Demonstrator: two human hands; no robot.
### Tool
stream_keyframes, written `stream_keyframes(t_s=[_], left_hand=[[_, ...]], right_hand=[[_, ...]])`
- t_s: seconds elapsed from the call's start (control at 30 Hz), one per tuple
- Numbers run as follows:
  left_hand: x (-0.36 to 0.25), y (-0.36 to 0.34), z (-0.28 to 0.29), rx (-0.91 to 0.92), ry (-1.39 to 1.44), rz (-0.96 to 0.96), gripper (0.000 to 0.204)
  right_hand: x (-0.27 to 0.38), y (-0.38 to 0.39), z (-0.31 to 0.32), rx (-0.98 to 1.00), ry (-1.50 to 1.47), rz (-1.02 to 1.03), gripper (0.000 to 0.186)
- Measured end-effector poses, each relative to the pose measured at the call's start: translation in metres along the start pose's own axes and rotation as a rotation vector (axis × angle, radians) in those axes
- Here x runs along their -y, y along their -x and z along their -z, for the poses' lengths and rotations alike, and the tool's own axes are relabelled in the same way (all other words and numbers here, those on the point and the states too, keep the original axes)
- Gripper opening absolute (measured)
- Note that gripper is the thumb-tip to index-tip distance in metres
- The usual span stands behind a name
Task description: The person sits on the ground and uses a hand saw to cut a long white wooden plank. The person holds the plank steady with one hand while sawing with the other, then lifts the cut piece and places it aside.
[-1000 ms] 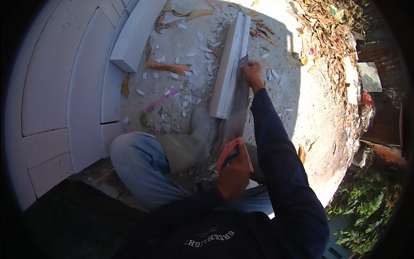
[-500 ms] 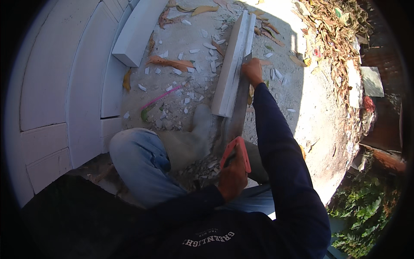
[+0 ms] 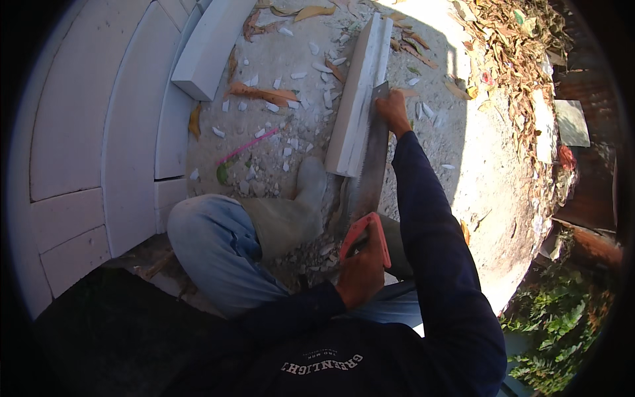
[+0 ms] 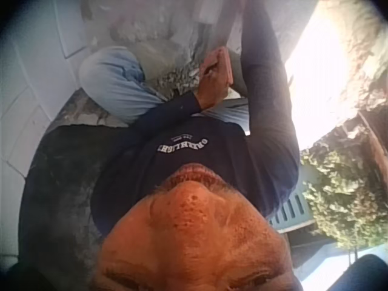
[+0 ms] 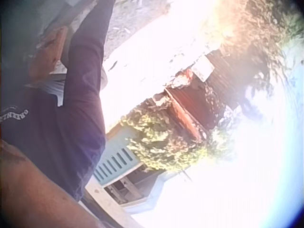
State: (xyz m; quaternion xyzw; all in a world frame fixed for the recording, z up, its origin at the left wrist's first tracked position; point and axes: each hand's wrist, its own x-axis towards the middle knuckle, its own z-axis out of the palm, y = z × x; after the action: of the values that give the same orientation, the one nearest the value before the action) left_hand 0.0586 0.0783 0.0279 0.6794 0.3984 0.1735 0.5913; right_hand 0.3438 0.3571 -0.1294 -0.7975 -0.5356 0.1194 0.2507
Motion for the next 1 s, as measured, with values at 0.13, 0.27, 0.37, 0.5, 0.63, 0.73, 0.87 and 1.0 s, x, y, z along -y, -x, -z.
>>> stream_keyframes(t_s=[0.13,0.27,0.37,0.5,0.63,0.73,0.87,1.0], left_hand=[[-0.022,-0.005,0.017,0.018,-0.229,-0.003,0.098],[-0.027,0.004,0.01,0.096,-0.822,-0.002,0.099],[-0.025,0.014,0.019,0.052,-0.59,-0.009,0.092],[-0.008,0.018,0.009,-0.026,-0.072,-0.042,0.094],[-0.003,0.012,0.004,-0.193,-0.037,-0.157,0.092],[0.008,0.007,0.011,-0.333,-0.071,-0.234,0.085],[0.003,0.004,0.05,-0.379,0.165,-0.17,0.073],[0.0,-0.014,0.114,-0.389,0.167,-0.155,0.071]], right_hand=[[0.017,0.012,0.014,0.097,-0.305,-0.189,0.038],[0.027,0.028,0.028,-0.055,-0.787,-0.389,0.034],[0.064,0.029,0.056,-0.12,-0.59,-0.386,0.032],[0.009,0.005,0.036,-0.183,-0.106,-0.222,0.034],[0.031,0.005,0.028,-0.079,0.026,-0.28,0.036],[0.064,0.002,0.034,0.007,-0.279,-0.407,0.033],[0.058,-0.022,0.034,-0.077,-0.369,-0.299,0.03],[0.032,-0.034,-0.007,-0.179,0.137,0.044,0.035]])
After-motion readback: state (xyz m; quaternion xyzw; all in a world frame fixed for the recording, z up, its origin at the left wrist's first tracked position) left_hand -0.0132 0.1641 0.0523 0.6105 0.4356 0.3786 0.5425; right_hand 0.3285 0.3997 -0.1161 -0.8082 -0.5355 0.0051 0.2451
